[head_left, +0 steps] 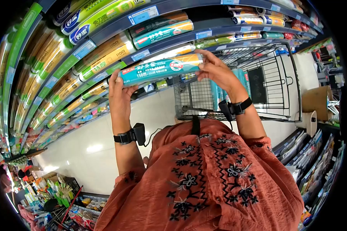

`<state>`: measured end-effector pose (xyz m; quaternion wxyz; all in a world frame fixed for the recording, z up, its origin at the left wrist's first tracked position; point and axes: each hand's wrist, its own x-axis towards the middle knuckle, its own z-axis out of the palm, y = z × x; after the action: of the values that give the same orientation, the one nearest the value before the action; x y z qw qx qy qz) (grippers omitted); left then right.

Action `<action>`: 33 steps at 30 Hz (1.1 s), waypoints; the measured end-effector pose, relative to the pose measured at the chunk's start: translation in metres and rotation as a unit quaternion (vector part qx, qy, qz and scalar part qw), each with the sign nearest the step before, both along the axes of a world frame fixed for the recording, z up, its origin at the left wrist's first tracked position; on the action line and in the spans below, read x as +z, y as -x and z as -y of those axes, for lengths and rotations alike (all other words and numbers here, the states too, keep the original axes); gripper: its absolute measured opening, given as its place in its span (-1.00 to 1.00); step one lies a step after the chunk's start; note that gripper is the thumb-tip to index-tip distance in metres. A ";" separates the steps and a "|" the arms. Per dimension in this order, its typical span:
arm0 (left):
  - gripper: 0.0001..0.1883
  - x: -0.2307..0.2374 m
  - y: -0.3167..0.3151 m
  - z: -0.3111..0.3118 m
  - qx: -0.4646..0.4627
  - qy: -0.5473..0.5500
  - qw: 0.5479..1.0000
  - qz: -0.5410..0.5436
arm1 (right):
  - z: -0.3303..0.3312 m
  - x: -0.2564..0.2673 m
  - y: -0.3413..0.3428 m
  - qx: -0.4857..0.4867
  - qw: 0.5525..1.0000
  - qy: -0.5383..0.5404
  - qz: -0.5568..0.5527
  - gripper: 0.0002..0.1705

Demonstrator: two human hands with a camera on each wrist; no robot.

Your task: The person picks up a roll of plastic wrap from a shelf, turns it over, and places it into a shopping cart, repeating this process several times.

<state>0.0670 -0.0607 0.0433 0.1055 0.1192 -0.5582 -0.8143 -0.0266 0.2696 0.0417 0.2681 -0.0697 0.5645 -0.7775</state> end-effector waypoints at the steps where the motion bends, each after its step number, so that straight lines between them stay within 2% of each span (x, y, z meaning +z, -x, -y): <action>1: -0.40 0.001 -0.001 0.001 0.003 -0.004 1.000 -0.008 | 0.003 0.000 0.001 -0.004 1.000 0.000 -0.003 -0.29; 16: -0.42 0.011 -0.013 0.011 0.028 -0.026 0.999 -0.036 | 0.023 -0.004 0.004 -0.013 0.999 0.034 -0.017 -0.42; 30: -0.36 0.009 0.002 0.004 -0.008 -0.025 0.999 -0.040 | 0.007 -0.004 -0.001 -0.048 0.998 0.027 0.000 -0.33; 33: -0.35 0.019 0.002 -0.002 -0.046 -0.029 0.998 -0.028 | 0.007 0.003 -0.003 -0.055 0.998 0.041 -0.001 -0.33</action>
<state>0.0649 -0.0588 0.0627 0.0805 0.0733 -0.5363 -0.8370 -0.0233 0.2629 0.0444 0.2216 -0.0501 0.5351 -0.8136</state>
